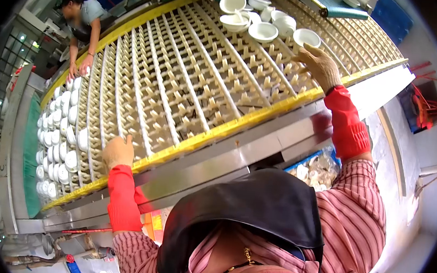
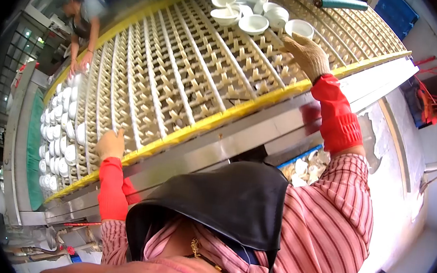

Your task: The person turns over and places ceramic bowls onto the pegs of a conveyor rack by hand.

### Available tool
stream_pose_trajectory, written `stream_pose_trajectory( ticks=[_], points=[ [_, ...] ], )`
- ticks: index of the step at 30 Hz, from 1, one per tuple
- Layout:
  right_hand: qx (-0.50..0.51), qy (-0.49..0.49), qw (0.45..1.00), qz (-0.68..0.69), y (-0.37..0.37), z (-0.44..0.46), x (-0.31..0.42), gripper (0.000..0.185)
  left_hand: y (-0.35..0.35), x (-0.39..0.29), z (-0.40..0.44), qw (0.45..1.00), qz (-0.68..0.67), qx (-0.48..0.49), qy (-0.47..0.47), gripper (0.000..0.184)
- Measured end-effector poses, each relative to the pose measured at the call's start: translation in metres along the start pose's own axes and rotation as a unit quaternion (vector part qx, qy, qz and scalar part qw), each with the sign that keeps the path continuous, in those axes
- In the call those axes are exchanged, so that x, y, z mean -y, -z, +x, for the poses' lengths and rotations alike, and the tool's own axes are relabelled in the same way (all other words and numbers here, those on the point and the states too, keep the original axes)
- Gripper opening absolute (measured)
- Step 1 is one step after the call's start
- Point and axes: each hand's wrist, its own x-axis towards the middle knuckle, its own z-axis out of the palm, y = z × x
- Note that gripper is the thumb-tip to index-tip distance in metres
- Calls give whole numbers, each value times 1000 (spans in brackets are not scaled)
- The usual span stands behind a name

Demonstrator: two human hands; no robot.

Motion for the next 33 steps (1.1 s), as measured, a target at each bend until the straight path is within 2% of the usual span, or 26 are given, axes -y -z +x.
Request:
stream_pose_trajectory(
  ticks=[1, 3, 4, 5, 7, 8, 9, 10, 12, 15, 17, 18, 19, 21, 23, 24, 25, 27, 29, 31, 33],
  points=[
    [-27, 94, 984, -148, -3, 45, -30, 71, -2, -1, 1, 1000, -5, -24, -5, 54],
    [-31, 109, 970, -213, -17, 86, -21, 67, 0, -6, -3, 998, -13, -65, -14, 51],
    [-5, 100, 962, -253, -26, 126, -39, 68, 7, -13, -9, 996, -22, -87, -29, 45],
    [-15, 58, 986, -156, -46, 155, -60, 69, 15, -21, -13, 993, -22, -106, -42, 44],
    [-17, -42, 989, -138, -70, 178, -45, 68, 32, -31, -22, 987, -20, -144, -66, 42],
    [-30, -50, 984, -171, -82, 196, -50, 69, 37, -38, -25, 988, 3, -145, -49, 38],
    [-44, -56, 976, -205, -98, 212, -53, 69, 34, -38, -22, 986, -16, -149, -71, 37],
    [-119, -50, 953, -273, -119, 223, -57, 67, 31, -35, -19, 983, -35, -152, -95, 35],
    [-15, -8, 893, -449, -135, 251, -65, 46, 30, -38, -18, 975, -70, -169, -125, 32],
    [73, 54, 865, -493, -149, 247, -45, 31, 37, -45, -15, 959, -101, -207, -163, 30],
    [108, 208, 797, -556, -172, 245, -47, 37, 34, -51, -10, 952, -113, -206, -195, 36],
    [109, 136, 901, -398, -178, 227, -26, 37, 41, -56, -11, 953, -117, -192, -204, 38],
    [104, 55, 968, -223, -188, 198, 5, 38, 45, -58, -11, 953, -119, -178, -215, 40],
    [218, 91, 967, -91, -209, 167, 28, 40, 44, -60, -9, 951, -125, -171, -223, 45],
    [355, 170, 915, -91, -207, 128, 71, 40, 47, -62, -9, 947, -137, -175, -232, 51],
    [399, 209, 891, -47, -210, 127, 75, 43, 52, -64, -11, 943, -146, -183, -236, 55],
    [365, 137, 915, -99, -221, 132, 86, 44, 57, -68, -14, 940, -155, -192, -237, 59],
    [203, 222, 930, -212, -217, 157, 103, 50, 66, -75, -16, 924, -154, -222, -271, 62],
    [33, 227, 929, -291, -203, 184, 105, 65, 75, -82, -17, 911, -145, -243, -299, 65],
    [-128, 259, 923, -254, -211, 240, 69, 70, 81, -91, -19, 901, -137, -247, -328, 70],
    [-61, 109, 948, -293, -197, 282, 57, 81, 76, -100, -20, 900, -135, -250, -331, 73]
  ],
)
